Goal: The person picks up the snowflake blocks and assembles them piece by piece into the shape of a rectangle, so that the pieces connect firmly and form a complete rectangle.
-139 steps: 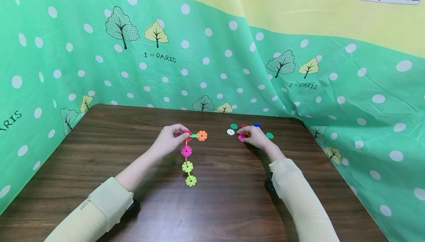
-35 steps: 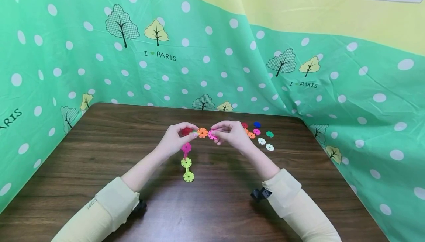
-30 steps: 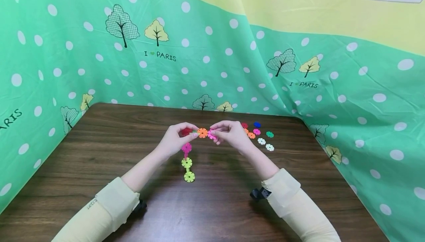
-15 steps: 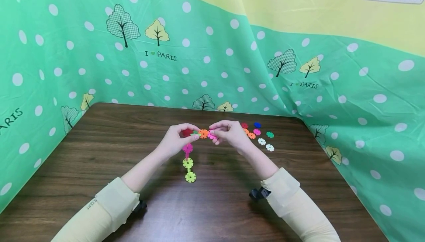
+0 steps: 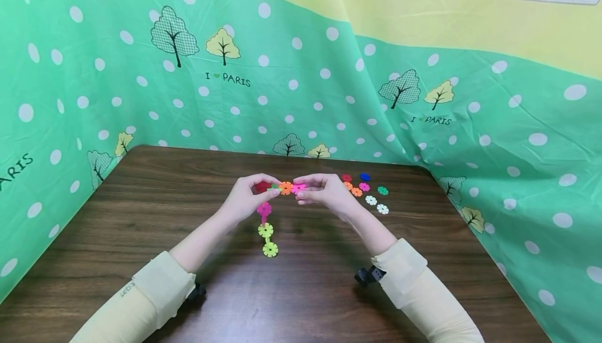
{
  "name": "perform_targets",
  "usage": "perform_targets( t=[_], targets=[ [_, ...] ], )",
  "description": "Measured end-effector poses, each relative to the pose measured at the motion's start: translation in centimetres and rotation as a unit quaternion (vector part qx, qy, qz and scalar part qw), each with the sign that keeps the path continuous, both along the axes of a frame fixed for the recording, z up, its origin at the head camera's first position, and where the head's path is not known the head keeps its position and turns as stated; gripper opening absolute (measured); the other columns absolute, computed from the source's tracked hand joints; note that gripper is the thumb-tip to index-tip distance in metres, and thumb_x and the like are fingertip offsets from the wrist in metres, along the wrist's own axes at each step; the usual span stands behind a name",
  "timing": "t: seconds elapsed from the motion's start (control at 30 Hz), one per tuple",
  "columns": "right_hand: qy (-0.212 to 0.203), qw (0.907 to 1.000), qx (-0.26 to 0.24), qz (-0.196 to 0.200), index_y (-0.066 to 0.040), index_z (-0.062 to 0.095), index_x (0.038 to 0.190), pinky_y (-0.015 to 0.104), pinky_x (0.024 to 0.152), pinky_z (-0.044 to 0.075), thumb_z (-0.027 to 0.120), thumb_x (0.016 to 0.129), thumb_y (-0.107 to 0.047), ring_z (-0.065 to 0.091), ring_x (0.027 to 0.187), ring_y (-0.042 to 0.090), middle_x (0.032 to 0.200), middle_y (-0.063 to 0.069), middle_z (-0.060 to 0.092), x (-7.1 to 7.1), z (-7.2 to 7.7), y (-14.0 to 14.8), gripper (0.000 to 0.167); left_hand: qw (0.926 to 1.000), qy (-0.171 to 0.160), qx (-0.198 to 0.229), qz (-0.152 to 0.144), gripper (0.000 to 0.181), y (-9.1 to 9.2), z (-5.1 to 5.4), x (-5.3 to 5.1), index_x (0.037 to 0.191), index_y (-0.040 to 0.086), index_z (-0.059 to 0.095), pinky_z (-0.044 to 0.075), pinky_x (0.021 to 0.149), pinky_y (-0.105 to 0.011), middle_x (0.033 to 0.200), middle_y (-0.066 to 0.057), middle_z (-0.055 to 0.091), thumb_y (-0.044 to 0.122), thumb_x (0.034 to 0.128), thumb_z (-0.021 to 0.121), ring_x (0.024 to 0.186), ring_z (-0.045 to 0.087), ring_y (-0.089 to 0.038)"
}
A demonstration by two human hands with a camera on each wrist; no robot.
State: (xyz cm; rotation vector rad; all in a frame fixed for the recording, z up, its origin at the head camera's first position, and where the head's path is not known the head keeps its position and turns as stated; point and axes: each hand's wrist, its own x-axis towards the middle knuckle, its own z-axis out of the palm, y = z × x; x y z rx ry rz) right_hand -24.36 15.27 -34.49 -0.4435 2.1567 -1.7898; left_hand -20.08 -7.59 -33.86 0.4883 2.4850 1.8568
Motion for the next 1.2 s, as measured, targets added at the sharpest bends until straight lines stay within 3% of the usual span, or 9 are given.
perform_targets(
  t=[0.2, 0.33, 0.43, 0.5, 0.87, 1.2],
  targets=[
    [0.031, 0.9995, -0.002, 0.002, 0.004, 0.064, 0.115, 0.042, 0.078, 0.055, 0.072, 0.082, -0.010, 0.067, 0.089, 0.037, 0.096, 0.019, 0.071, -0.2, -0.6, 0.1, 0.036, 0.9999, 0.011, -0.002, -0.002, 0.023, 0.1, -0.2, -0.2, 0.108, 0.004, 0.068, 0.039, 0.054, -0.023, 0.077, -0.015, 0.058, 0.011, 0.0861, 0.069, 0.064, 0.048, -0.018],
    [0.046, 0.9989, -0.012, -0.006, 0.004, 0.065, 0.114, 0.039, 0.078, 0.055, 0.072, 0.082, -0.012, 0.070, 0.083, 0.026, 0.097, 0.018, 0.071, -0.2, -1.0, 0.0, 0.036, 0.9998, 0.017, 0.002, 0.009, 0.023, 0.1, -1.7, -1.3, 0.107, 0.007, 0.069, 0.039, 0.054, -0.023, 0.077, -0.014, 0.060, 0.012, 0.0848, 0.070, 0.064, 0.048, -0.020],
    [0.055, 0.9983, -0.016, -0.011, 0.003, 0.065, 0.114, 0.038, 0.078, 0.055, 0.073, 0.082, -0.014, 0.070, 0.082, 0.023, 0.098, 0.018, 0.071, -0.1, -1.2, 0.0, 0.037, 0.9997, 0.016, 0.009, 0.015, 0.023, 0.2, -2.9, -2.3, 0.107, 0.011, 0.070, 0.040, 0.054, -0.023, 0.080, -0.015, 0.062, 0.014, 0.0836, 0.072, 0.066, 0.049, -0.021],
    [0.059, 0.9980, -0.020, -0.015, 0.002, 0.066, 0.113, 0.037, 0.079, 0.055, 0.073, 0.082, -0.015, 0.070, 0.082, 0.024, 0.099, 0.019, 0.070, 0.0, -1.3, 0.0, 0.037, 0.9996, 0.018, 0.015, 0.014, 0.023, 0.2, -3.3, -2.5, 0.106, 0.013, 0.070, 0.041, 0.055, -0.023, 0.081, -0.014, 0.064, 0.016, 0.0829, 0.073, 0.067, 0.049, -0.021],
    [0.062, 0.9968, -0.049, -0.014, 0.006, 0.065, 0.112, 0.042, 0.081, 0.054, 0.071, 0.083, -0.011, 0.070, 0.079, 0.020, 0.106, 0.036, 0.060, 0.1, -1.9, -0.1, 0.034, 0.9994, 0.024, 0.022, 0.007, 0.020, 0.4, -3.5, -2.4, 0.101, 0.016, 0.072, 0.044, 0.056, -0.024, 0.079, -0.004, 0.068, 0.020, 0.0816, 0.074, 0.067, 0.053, -0.021],
    [0.060, 0.9972, -0.044, -0.005, 0.005, 0.064, 0.112, 0.046, 0.082, 0.053, 0.070, 0.084, -0.011, 0.070, 0.082, 0.022, 0.104, 0.030, 0.065, -0.1, -2.1, -0.2, 0.032, 0.9997, 0.024, 0.004, 0.004, 0.020, 0.2, -3.6, -2.6, 0.102, 0.018, 0.071, 0.039, 0.049, -0.024, 0.070, -0.008, 0.059, 0.022, 0.0827, 0.073, 0.059, 0.047, -0.020]
  ],
)
